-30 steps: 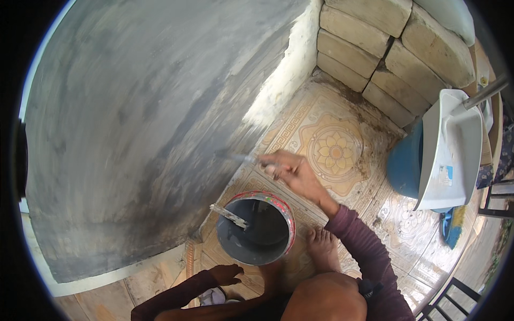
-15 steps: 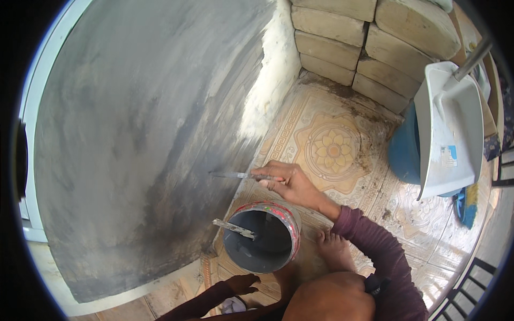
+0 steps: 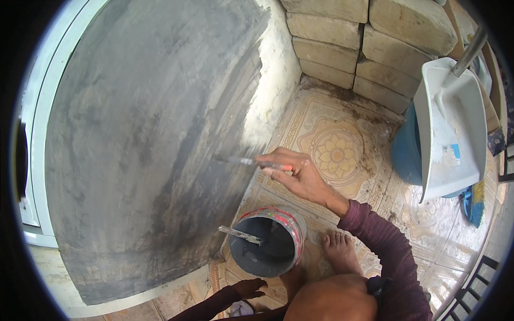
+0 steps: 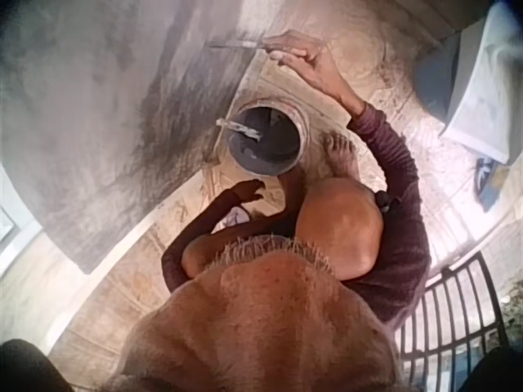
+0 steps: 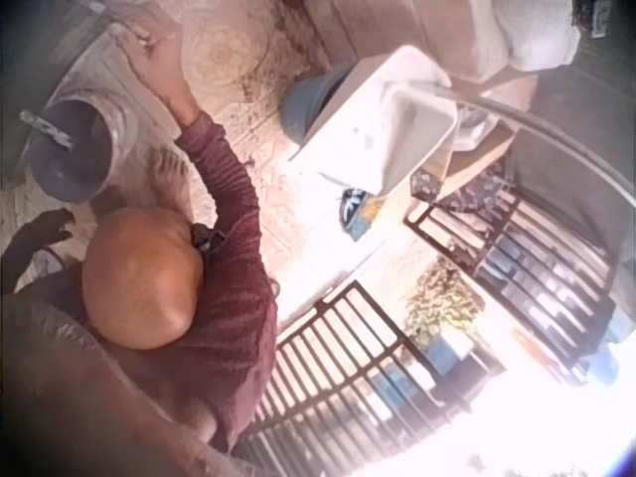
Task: The person applies grey paint to a wall and around a window frame using a brush, dipping it into a bucket of paint.
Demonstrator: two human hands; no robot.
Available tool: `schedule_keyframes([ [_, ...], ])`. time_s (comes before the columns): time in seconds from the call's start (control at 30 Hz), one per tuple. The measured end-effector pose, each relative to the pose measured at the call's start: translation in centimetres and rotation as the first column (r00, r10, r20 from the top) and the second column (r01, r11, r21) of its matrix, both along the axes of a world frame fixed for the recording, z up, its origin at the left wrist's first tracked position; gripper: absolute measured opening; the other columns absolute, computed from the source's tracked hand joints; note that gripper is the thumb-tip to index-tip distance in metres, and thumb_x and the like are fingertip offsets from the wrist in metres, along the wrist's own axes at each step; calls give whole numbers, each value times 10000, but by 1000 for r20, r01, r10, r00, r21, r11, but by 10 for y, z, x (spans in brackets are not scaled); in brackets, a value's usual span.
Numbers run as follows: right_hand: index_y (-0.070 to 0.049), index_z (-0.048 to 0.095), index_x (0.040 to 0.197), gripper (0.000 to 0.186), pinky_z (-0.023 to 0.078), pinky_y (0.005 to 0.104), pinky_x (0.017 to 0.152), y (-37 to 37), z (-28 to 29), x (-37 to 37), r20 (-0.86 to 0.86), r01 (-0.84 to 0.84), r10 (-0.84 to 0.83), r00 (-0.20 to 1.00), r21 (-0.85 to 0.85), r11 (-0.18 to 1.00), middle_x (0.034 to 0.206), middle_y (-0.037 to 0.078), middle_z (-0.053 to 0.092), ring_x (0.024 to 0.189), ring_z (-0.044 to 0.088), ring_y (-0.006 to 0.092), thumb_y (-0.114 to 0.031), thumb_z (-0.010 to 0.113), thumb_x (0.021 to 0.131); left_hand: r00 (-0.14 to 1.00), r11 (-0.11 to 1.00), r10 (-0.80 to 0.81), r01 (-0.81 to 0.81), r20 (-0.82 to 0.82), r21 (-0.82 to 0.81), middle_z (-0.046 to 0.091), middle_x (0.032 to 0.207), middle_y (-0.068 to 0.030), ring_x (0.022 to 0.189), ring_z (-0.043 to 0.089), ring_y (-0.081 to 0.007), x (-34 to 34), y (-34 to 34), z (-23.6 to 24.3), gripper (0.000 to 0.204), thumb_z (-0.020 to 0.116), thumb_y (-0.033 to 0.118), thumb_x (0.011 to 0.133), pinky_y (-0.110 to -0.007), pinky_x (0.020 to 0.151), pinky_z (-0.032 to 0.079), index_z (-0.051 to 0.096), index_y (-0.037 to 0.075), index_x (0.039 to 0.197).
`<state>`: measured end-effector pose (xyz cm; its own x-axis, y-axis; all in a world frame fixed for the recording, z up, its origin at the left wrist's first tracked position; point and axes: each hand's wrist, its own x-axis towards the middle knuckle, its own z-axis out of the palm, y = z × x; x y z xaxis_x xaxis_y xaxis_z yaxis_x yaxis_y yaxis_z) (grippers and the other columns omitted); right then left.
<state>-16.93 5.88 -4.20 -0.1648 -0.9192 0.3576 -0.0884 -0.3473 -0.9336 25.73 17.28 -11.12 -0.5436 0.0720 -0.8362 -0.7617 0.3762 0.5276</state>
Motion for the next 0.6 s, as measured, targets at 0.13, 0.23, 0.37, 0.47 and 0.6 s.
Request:
schedule_keyframes([
  [0.13, -6, 677, 1171, 308, 525, 264, 660, -43, 6, -40, 342, 99, -94, 935, 2, 995, 913, 60, 689, 787, 634, 113, -204, 649, 936, 998, 1000, -3, 4, 55, -13, 558, 1241, -171, 1127, 577, -372, -12, -8, 10, 415, 615, 306, 913, -468, 943, 469, 516, 99, 1258],
  [0.23, 2, 670, 1180, 322, 553, 284, 686, -72, 12, -98, 425, 470, -423, 800, -5, 883, 925, 86, 706, 816, 650, 127, -200, 653, 931, 1000, 1000, -9, 10, 28, -17, 558, 1237, -172, 1124, 577, -373, -12, -10, 4, 418, 617, 306, 913, -467, 941, 470, 514, 100, 1262],
  [0.37, -44, 685, 1179, 292, 562, 285, 702, -57, 14, -64, 299, 368, -345, 890, -21, 930, 888, 67, 695, 843, 653, 140, -197, 645, 934, 1000, 1000, 2, -1, 23, -5, 556, 1244, -172, 1128, 576, -373, 4, -1, -5, 419, 617, 311, 915, -466, 941, 470, 513, 99, 1261],
  [0.47, -62, 701, 1163, 275, 558, 273, 686, -29, 13, -27, 263, 96, -76, 962, -66, 993, 877, 53, 694, 817, 655, 132, -201, 649, 932, 998, 1000, 8, -8, 56, 9, 553, 1255, -174, 1134, 573, -373, 0, 0, 6, 421, 614, 319, 918, -464, 946, 467, 510, 98, 1262],
  [0.6, -45, 712, 1135, 261, 554, 265, 674, -51, 25, -61, 280, 100, -83, 956, -46, 994, 913, 58, 704, 798, 653, 128, -196, 647, 933, 998, 1000, 16, -17, 66, 17, 551, 1264, -175, 1139, 572, -373, -6, -6, 9, 426, 613, 328, 922, -462, 954, 462, 508, 95, 1264],
])
